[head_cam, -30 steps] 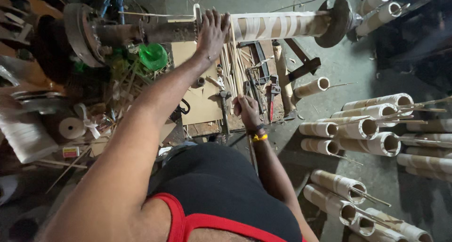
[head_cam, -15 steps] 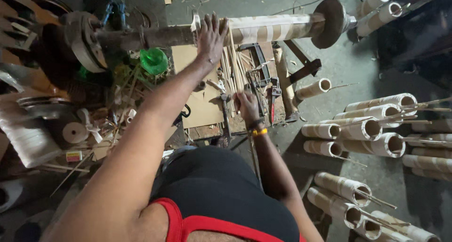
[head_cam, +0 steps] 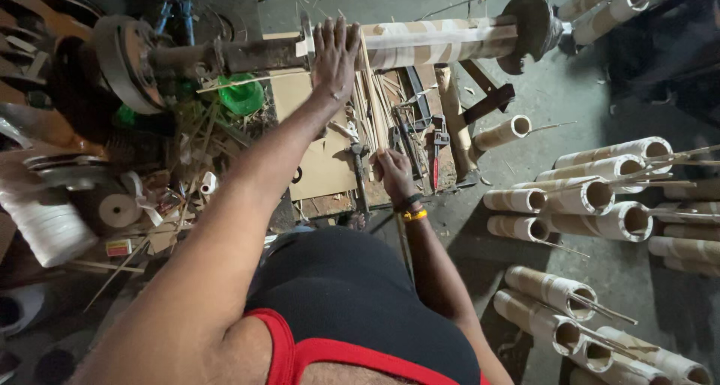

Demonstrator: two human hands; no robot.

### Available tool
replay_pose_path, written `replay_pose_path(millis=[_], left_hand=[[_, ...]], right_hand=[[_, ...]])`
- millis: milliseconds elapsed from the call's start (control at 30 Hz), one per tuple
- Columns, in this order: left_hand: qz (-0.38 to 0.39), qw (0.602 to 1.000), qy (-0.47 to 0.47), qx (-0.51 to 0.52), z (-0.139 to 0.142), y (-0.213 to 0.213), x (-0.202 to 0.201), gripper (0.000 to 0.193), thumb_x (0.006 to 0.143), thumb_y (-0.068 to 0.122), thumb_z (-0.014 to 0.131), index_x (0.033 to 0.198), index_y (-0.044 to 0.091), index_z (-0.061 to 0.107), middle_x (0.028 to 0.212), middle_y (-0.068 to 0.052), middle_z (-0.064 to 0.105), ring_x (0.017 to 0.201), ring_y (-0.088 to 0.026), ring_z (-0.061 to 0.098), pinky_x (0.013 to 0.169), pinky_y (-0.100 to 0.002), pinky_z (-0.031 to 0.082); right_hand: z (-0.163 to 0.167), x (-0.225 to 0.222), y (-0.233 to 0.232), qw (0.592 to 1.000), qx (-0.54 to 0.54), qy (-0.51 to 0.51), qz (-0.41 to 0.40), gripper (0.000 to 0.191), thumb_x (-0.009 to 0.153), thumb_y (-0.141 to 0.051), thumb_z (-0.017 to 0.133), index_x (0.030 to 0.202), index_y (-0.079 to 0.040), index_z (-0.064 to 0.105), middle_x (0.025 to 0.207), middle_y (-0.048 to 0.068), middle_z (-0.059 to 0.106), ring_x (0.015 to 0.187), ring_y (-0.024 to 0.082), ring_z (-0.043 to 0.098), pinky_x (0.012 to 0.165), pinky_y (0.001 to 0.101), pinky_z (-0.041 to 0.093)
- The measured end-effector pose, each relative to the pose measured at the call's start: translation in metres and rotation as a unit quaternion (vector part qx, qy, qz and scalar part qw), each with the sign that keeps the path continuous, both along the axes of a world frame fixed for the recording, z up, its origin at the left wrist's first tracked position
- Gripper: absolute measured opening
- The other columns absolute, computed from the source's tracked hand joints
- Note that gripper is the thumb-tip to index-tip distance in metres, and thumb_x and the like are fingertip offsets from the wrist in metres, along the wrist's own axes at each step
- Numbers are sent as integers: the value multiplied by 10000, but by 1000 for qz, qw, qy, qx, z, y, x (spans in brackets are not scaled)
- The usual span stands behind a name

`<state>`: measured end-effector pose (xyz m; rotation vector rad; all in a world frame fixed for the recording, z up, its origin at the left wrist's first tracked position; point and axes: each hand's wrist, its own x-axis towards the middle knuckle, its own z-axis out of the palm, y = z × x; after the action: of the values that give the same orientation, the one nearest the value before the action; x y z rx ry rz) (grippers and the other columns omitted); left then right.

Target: The person wraps a strip of paper around a thin wooden rod by hand, then places the rod on a rotating spindle machine and winds additional paper around it to build up a paper-covered tube. They repeat the process with another rod, steadying the work on the machine with one hand while feeding paper with the other.

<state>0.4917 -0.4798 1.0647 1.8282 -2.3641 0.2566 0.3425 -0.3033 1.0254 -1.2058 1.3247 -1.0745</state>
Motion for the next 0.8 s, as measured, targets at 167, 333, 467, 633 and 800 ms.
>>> replay_pose_path(millis=[167,333,467,633,800], left_hand=[[-3,990,138,0,-1,-2,-6,773,987,169,567,1628,280,149,1701,-122,138,1568,-348,121,1272,-563,-12],[21,995,102,-8,-1,3,-9,719,1037,111,464,1676,260,172,1726,-115,143,1587,-334,107,1289,-547,5],[31,980,188,57,-1,3,-9,615,1070,153,395,1645,275,215,1723,-96,151,1601,-319,108,1315,-505,40],[35,979,198,-2,-6,-3,-11,718,1007,30,403,1665,269,246,1722,-120,155,1578,-324,120,1298,-452,71],[28,980,197,-26,-6,-4,-11,679,1057,62,449,1663,290,246,1722,-110,166,1600,-337,118,1331,-474,74]], right_hand=[[7,4,-23,999,-4,-49,8,423,1068,-343,570,824,-27,711,580,-16,531,477,67,450,445,236,335],[12,3,-29,993,9,-113,21,397,1057,-330,569,856,-16,707,619,11,575,508,85,509,471,249,388],[5,-3,-11,994,27,-104,25,410,1057,-333,548,843,-17,699,600,28,587,494,100,527,472,256,398],[-3,-6,-4,996,21,-88,19,423,1074,-342,555,839,-16,689,602,19,572,510,94,512,483,250,378],[4,-4,-28,999,-5,-49,10,412,1055,-355,577,849,-21,703,613,1,560,522,84,497,478,250,368]])
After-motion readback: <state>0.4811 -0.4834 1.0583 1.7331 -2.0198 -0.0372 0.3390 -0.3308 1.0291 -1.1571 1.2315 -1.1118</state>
